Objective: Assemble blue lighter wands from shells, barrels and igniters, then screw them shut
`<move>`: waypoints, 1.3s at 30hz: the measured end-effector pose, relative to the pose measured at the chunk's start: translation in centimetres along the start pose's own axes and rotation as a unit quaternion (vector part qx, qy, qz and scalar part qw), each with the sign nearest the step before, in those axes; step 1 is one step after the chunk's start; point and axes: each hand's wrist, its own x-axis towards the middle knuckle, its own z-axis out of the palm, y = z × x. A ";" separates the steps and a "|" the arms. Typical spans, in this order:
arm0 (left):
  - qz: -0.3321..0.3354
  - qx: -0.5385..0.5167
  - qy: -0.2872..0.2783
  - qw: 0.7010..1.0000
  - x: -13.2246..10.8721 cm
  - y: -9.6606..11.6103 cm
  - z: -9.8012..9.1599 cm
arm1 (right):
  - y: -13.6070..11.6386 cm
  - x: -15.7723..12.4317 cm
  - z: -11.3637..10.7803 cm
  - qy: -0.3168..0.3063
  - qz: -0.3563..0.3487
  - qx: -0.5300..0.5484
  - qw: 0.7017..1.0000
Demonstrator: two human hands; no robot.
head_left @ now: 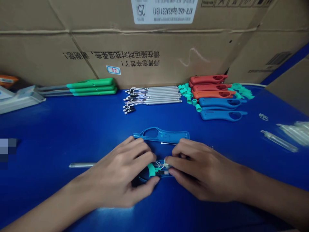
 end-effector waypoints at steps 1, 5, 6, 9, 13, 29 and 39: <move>0.001 0.000 0.000 1.000 0.0 0.0 0.0 | 0.0 0.0 0.0 -0.001 0.000 0.000 1.000; 0.002 0.003 -0.002 1.000 0.1 0.1 -0.1 | 0.0 0.1 -0.1 0.000 0.001 0.002 1.000; 0.002 0.003 -0.003 1.000 0.1 0.1 -0.2 | 0.0 0.1 -0.1 0.000 0.001 0.003 1.000; 0.003 0.004 0.001 1.000 0.1 0.0 -0.1 | 0.0 0.3 -0.2 0.003 0.000 0.002 1.000; 0.003 0.002 0.002 1.000 0.2 0.0 -0.1 | 0.1 0.3 -0.4 0.017 -0.002 0.005 1.000; -0.004 -0.024 -0.004 1.000 0.1 0.1 0.0 | 0.2 0.1 -0.4 0.026 -0.020 -0.002 0.999; -0.009 -0.042 -0.016 0.999 0.0 0.0 0.0 | 0.1 0.1 -0.5 0.017 -0.021 0.001 1.000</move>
